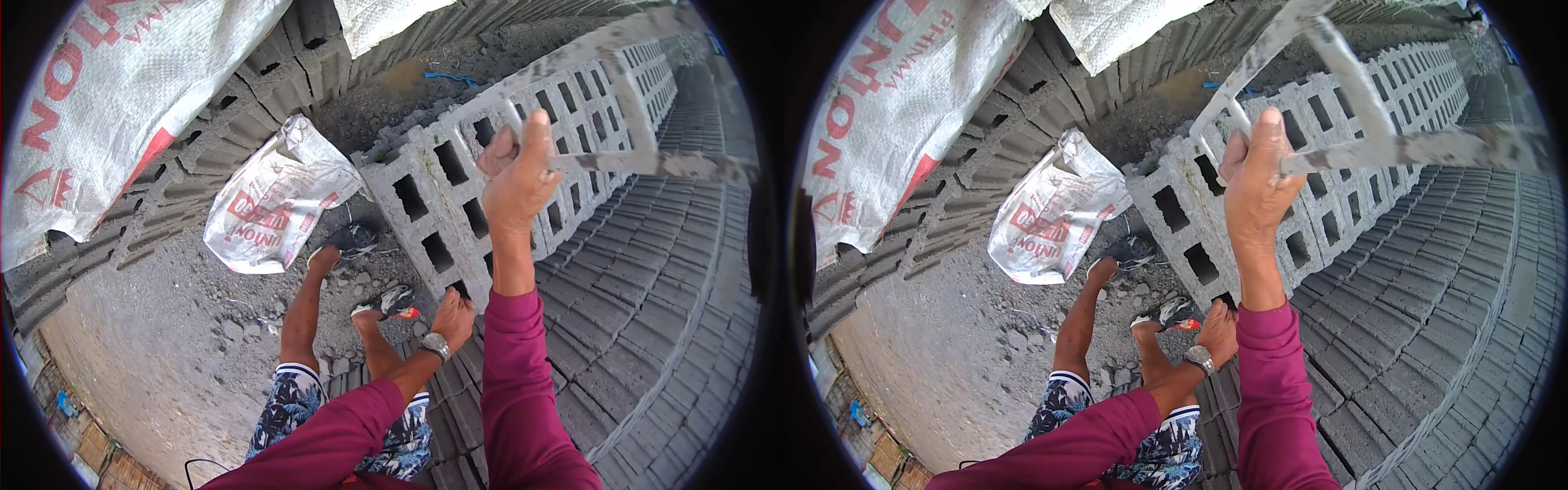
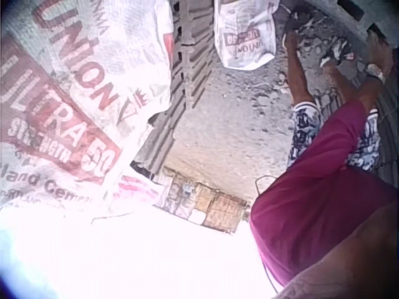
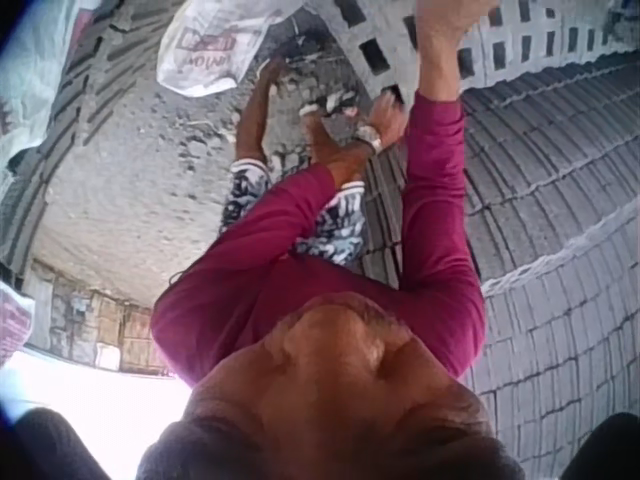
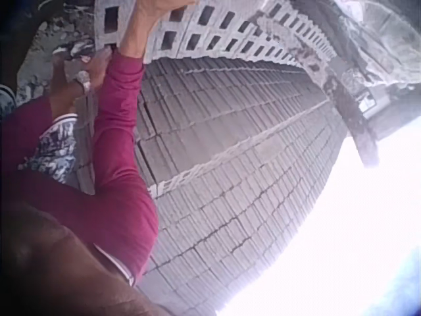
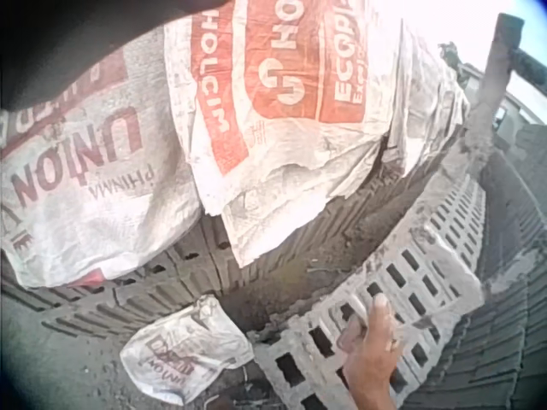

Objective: The person carries a hollow block through a concrete block manufacturing area and places it onto a stack of similar blocks.

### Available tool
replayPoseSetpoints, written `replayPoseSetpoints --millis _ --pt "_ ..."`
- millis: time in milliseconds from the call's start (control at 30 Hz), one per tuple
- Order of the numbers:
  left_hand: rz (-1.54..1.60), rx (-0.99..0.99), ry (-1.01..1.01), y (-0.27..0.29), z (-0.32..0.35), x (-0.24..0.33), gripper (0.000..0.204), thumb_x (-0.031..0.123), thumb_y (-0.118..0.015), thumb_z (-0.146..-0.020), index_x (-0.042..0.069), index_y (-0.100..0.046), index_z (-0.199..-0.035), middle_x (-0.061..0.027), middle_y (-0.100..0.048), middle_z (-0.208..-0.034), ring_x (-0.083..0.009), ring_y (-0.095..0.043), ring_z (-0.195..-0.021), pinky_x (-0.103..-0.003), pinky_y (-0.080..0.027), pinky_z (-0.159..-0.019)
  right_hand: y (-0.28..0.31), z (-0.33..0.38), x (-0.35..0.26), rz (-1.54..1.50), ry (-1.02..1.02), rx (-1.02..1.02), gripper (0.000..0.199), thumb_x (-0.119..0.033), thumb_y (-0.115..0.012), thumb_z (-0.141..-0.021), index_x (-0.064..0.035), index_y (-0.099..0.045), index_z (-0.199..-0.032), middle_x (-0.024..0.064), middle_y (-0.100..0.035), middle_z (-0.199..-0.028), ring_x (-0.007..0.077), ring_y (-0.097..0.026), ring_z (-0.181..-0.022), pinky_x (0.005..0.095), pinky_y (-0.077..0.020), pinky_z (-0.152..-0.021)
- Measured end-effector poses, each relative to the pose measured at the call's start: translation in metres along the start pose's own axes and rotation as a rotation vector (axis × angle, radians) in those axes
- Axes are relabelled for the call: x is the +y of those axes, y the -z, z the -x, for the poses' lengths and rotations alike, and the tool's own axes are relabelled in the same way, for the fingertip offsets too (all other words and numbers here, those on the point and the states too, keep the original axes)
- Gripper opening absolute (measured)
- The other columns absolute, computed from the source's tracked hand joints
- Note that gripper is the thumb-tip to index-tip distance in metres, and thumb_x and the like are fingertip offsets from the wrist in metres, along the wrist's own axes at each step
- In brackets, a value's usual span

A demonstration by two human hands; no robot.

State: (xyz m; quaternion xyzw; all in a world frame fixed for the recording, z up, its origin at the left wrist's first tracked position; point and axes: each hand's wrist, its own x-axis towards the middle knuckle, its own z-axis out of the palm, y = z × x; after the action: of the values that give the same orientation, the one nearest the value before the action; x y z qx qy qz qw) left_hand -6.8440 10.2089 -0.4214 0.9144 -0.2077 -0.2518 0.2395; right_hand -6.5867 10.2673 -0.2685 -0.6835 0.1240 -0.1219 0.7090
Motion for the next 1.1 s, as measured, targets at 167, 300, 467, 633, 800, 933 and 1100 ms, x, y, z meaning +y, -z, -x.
replayPoseSetpoints --millis 167,300,467,633,800,933,1100 --pt "0.181 -0.018 0.035 -0.038 -0.006 -0.002 0.034 0.022 -0.054 -0.089 -0.004 -0.067 -0.108 -0.029 -0.061 -0.118 -0.044 -0.048 -0.123 -0.051 -0.038 -0.106 0.01 -0.016 -0.091 -0.473 0.363 -0.411 0.045 -0.035 -0.042 -0.103 -0.0102 -0.038 -0.065 -0.0005 -0.037 -0.052 0.0078 -0.034 -0.045 0.0264 -0.0288 -0.046" --pt "0.011 0.002 -0.02 0.018 -0.002 0.005 0.035 0.023 -0.056 -0.087 -0.006 -0.067 -0.103 -0.0275 -0.061 -0.114 -0.0389 -0.049 -0.121 -0.047 -0.037 -0.107 0.017 0.015 0.07 0.181 0.016 -0.035 0.047 -0.039 -0.05 -0.102 -0.0098 -0.045 -0.066 -0.0025 -0.039 -0.057 0.0069 -0.035 -0.049 0.0254 -0.0272 -0.046" --pt "-0.026 0.048 -0.016 -0.001 -0.002 0.002 0.034 0.023 -0.056 -0.085 -0.006 -0.065 -0.1 -0.0222 -0.062 -0.1 -0.0343 -0.052 -0.109 -0.044 -0.033 -0.107 0.016 0.011 0.069 0.148 -0.051 -0.019 0.049 -0.044 -0.053 -0.1 -0.0106 -0.042 -0.066 -0.0027 -0.037 -0.055 0.0069 -0.033 -0.048 0.0255 -0.0262 -0.046" --pt "-0.056 0.022 -0.014 -0.018 -0.001 0.0 0.033 0.023 -0.055 -0.083 -0.006 -0.063 -0.097 -0.0168 -0.062 -0.085 -0.0297 -0.055 -0.098 -0.042 -0.029 -0.107 0.021 -0.015 -0.079 -0.428 0.287 -0.288 0.05 -0.042 -0.051 -0.1 -0.0124 -0.037 -0.062 0.0005 -0.036 -0.05 0.0076 -0.028 -0.044 0.0286 -0.0244 -0.045" --pt "-0.046 0.265 -0.044 -0.012 0.001 0.002 0.026 0.018 -0.054 -0.083 -0.002 -0.065 -0.094 -0.0157 -0.063 -0.082 -0.0295 -0.056 -0.095 -0.042 -0.031 -0.102 0.031 0.0 0.008 -0.063 0.063 -0.059 0.052 -0.044 -0.048 -0.101 -0.0091 -0.041 -0.063 0.0004 -0.04 -0.052 0.0102 -0.033 -0.044 0.0316 -0.0301 -0.046" --pt "0.042 0.492 -0.04 -0.033 -0.002 -0.007 0.03 0.02 -0.048 -0.086 -0.002 -0.063 -0.096 -0.0201 -0.06 -0.091 -0.0322 -0.053 -0.1 -0.042 -0.031 -0.103 0.03 0.026 0.087 0.052 -0.226 -0.002 0.056 -0.046 -0.053 -0.098 -0.0055 -0.047 -0.06 0.0013 -0.04 -0.051 0.0104 -0.035 -0.045 0.0271 -0.0298 -0.045" --pt "0.164 0.215 -0.021 -0.022 -0.004 -0.002 0.034 0.025 -0.05 -0.086 -0.003 -0.065 -0.098 -0.0174 -0.064 -0.086 -0.0307 -0.055 -0.102 -0.042 -0.03 -0.106 0.043 0.018 0.072 0.072 -0.237 -0.045 0.045 -0.04 -0.058 -0.096 -0.0029 -0.056 -0.071 -0.0008 -0.044 -0.054 0.01 -0.038 -0.045 0.0281 -0.0311 -0.046"
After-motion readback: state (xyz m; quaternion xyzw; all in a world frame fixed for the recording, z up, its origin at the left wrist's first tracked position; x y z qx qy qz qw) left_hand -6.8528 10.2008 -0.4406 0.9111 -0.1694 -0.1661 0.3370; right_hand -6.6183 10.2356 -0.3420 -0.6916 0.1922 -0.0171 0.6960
